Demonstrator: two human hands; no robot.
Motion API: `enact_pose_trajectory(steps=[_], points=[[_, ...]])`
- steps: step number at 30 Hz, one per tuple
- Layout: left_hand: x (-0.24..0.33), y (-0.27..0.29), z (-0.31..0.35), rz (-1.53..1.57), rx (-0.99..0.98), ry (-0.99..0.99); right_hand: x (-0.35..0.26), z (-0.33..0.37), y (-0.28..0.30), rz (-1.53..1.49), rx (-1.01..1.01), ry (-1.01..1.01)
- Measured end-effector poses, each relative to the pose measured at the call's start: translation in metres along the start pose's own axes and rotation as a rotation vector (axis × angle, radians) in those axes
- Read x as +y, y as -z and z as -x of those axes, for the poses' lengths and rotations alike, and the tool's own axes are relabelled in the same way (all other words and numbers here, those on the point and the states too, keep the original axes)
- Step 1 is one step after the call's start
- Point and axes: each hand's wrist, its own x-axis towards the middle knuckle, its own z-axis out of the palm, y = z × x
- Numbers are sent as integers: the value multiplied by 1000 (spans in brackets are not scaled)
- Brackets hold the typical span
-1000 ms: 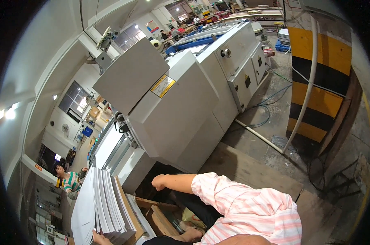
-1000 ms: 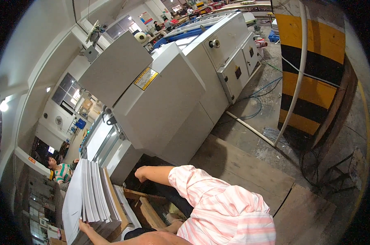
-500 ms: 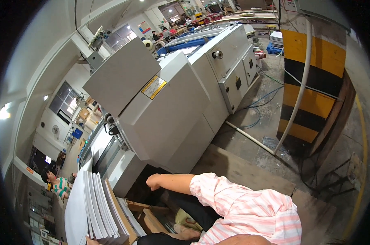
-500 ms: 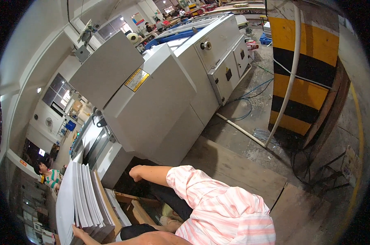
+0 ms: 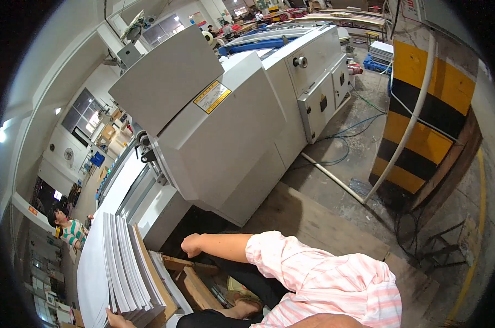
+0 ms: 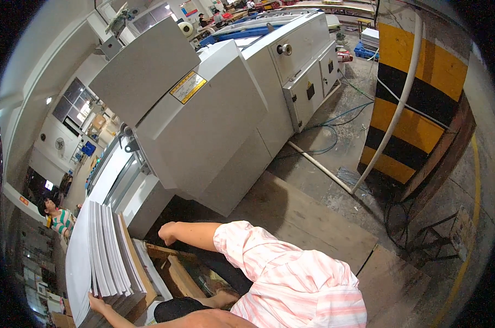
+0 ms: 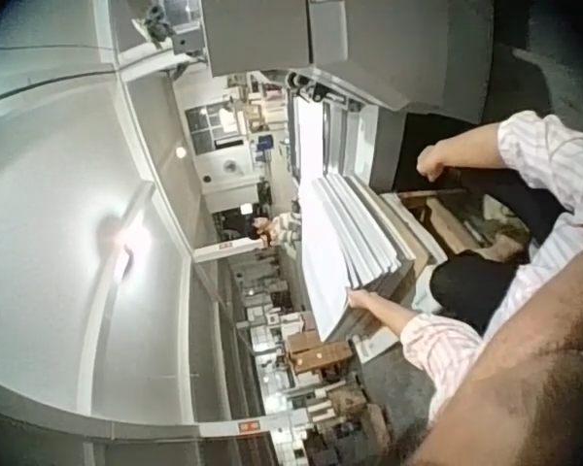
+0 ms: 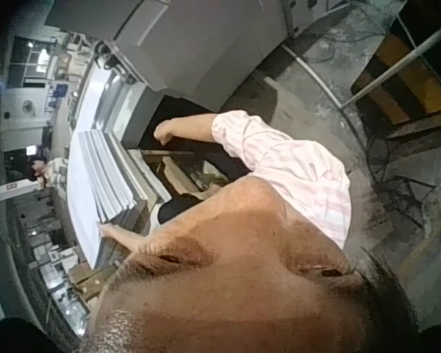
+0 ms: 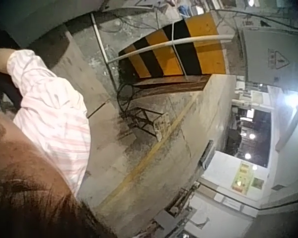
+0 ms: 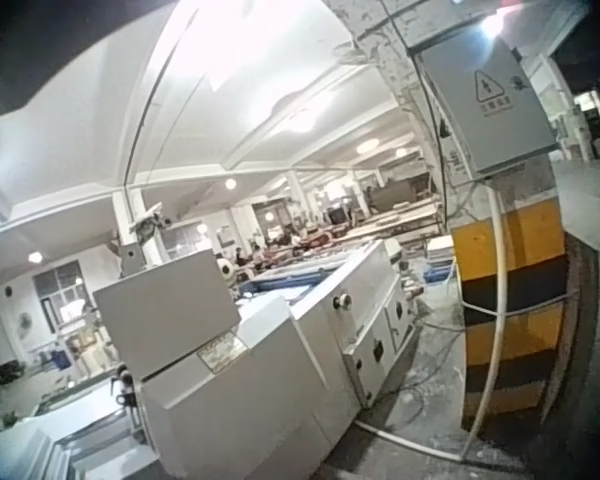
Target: The recorder is sorting and stacking large sheets of white paper next to an industrial machine.
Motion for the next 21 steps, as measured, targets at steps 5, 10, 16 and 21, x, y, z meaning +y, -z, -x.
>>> enact_pose_trajectory(steps=[5, 10, 16, 21], points=[[-3, 17, -7, -16, -21, -41, -15, -3, -6, -12, 68, 55], [7, 7, 24, 18, 24, -87, -5, -3, -5, 1, -1, -15], [8, 23, 26, 36, -61, -97, -18, -17, -16, -6, -17, 24], [20, 9, 44, 30, -26, -74, -11, -28, -20, 8, -43, 31]])
